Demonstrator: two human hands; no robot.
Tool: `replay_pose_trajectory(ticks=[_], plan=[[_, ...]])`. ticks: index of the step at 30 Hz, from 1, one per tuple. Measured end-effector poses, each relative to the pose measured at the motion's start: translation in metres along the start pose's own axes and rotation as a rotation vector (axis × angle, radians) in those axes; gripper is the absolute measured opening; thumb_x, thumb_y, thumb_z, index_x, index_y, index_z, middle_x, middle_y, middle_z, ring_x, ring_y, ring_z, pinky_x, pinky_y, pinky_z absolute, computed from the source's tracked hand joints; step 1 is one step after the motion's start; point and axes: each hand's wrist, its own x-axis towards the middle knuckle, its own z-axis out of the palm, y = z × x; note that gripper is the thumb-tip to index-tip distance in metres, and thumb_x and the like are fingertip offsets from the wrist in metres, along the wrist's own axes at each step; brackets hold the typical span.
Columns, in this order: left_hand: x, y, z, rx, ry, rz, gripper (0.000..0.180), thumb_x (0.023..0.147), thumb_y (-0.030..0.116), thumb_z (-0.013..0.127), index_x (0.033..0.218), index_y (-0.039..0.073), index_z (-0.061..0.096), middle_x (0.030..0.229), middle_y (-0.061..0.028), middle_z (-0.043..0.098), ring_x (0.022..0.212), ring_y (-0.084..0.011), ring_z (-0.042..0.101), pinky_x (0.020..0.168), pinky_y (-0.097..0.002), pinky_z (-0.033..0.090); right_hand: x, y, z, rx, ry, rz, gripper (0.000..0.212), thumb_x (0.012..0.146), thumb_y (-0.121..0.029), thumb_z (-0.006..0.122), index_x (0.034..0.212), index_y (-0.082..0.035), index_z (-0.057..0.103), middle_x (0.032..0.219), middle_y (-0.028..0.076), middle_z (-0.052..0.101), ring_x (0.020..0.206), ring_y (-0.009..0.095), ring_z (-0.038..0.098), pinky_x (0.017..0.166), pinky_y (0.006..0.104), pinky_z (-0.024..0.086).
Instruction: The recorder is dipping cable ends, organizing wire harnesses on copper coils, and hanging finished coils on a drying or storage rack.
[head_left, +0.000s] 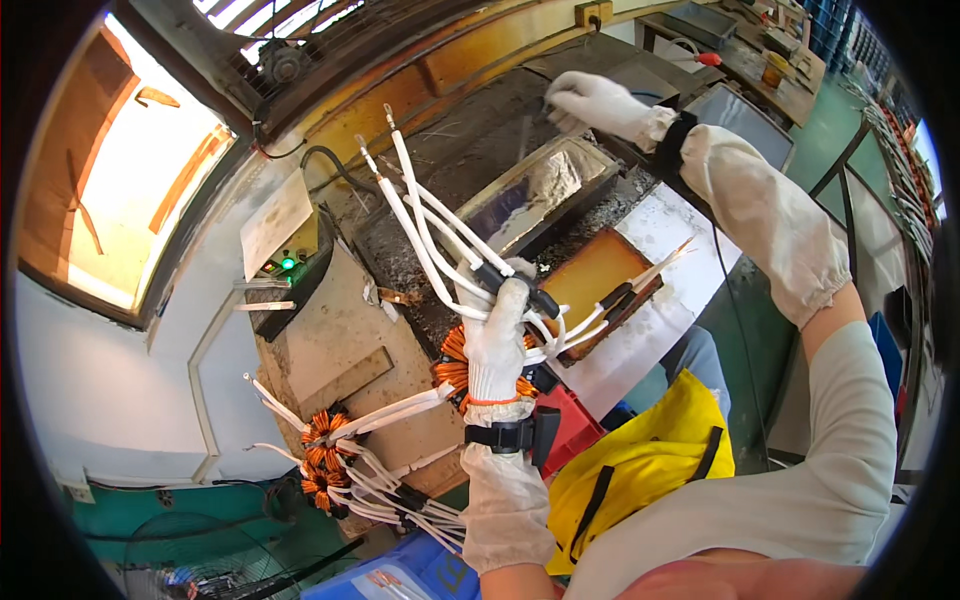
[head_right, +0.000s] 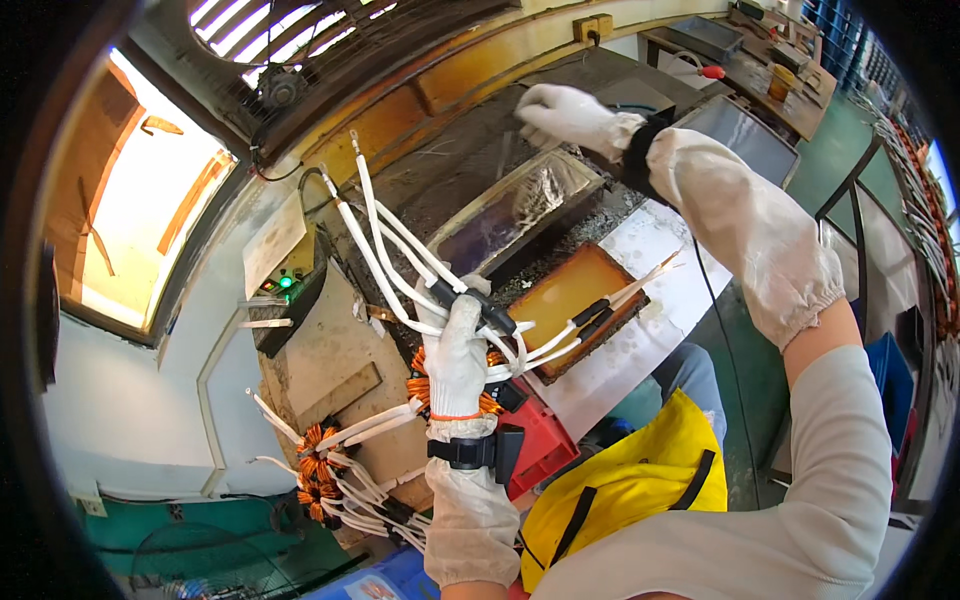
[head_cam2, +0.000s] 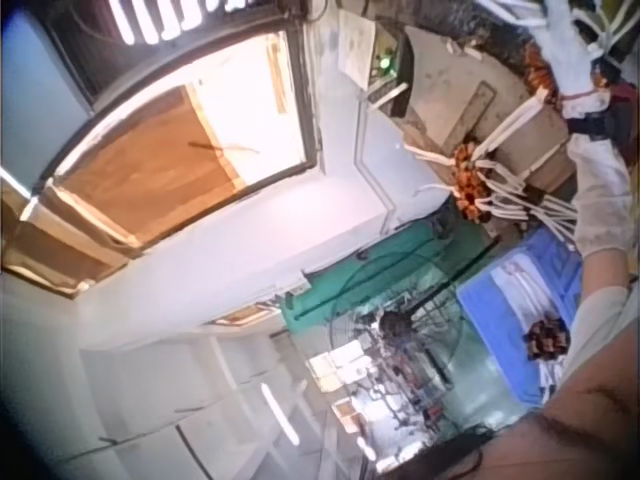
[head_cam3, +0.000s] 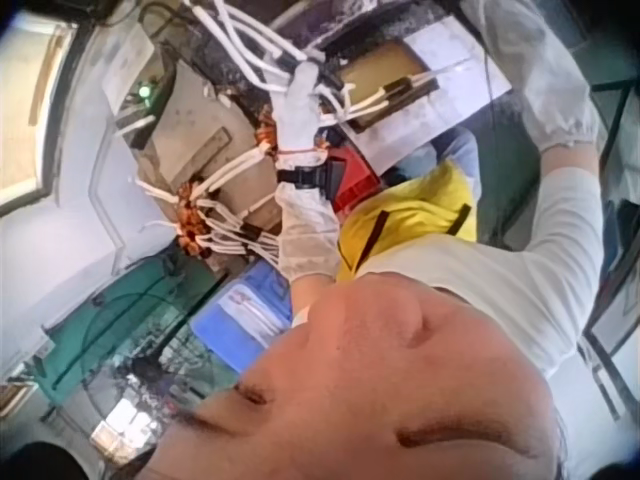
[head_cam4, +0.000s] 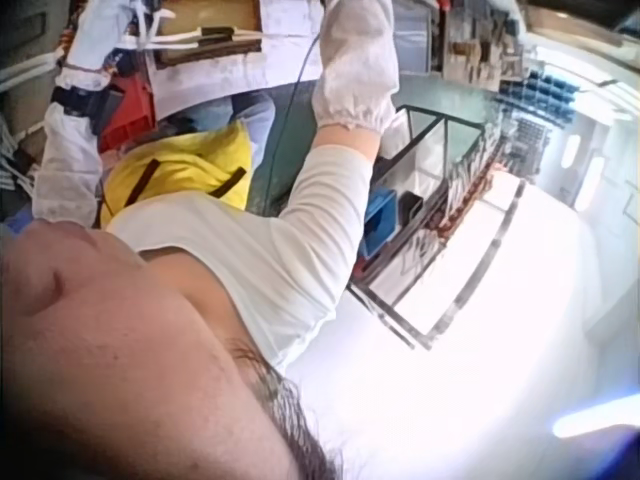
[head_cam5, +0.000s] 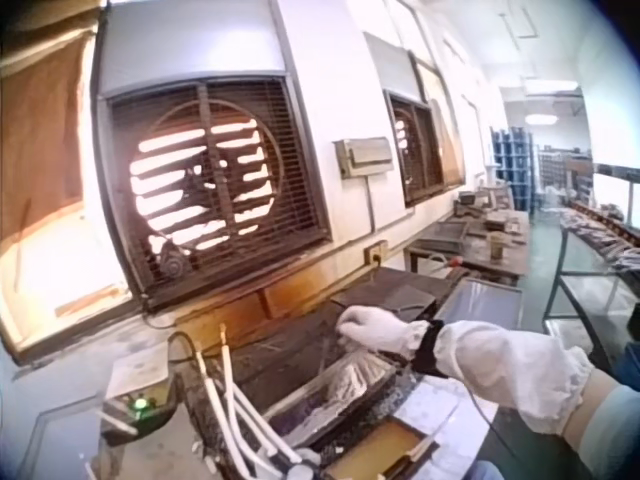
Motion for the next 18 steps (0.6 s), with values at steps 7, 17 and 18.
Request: replay_pose_trajectory(ticks=[7, 17, 18], plan=[[-0.002, -0.004, -0.001, -0.037, 0.023, -0.025, 0.023, 0.085, 0.005, 0.051, 0.108, 0.003, 0.049, 0.087, -0.0086, 0.056, 0.064, -0.0153, 0.057, 0.060, -0.0363, 0.057, -0.011, -0.028, 0.074, -0.138, -0.166, -0.192, 0.025, 0.090, -0.022, 0.048, 0.106, -0.004, 0.054, 0.090, 0.009, 0.066, 0.080, 0.017, 0.065, 0.075, 0.0284, 0.052], [0.000, -0.005, 0.003, -0.045, 0.032, 0.045, 0.030, 0.084, 0.000, 0.050, 0.113, 0.003, 0.045, 0.093, -0.0106, 0.057, 0.070, -0.0163, 0.057, 0.063, -0.0381, 0.057, -0.004, -0.008, 0.073, -0.289, -0.034, -0.201, 0.025, 0.083, -0.023, 0.049, 0.101, -0.008, 0.059, 0.086, 0.010, 0.066, 0.083, 0.026, 0.063, 0.075, 0.0345, 0.049], [0.001, -0.007, 0.002, -0.033, 0.033, 0.053, 0.031, 0.084, 0.001, 0.050, 0.114, 0.003, 0.044, 0.093, -0.0106, 0.057, 0.070, -0.0160, 0.057, 0.063, -0.0379, 0.057, -0.005, -0.006, 0.066, -0.307, -0.026, -0.188, 0.024, 0.083, -0.022, 0.049, 0.100, -0.007, 0.059, 0.085, 0.009, 0.066, 0.083, 0.025, 0.064, 0.075, 0.0343, 0.049]])
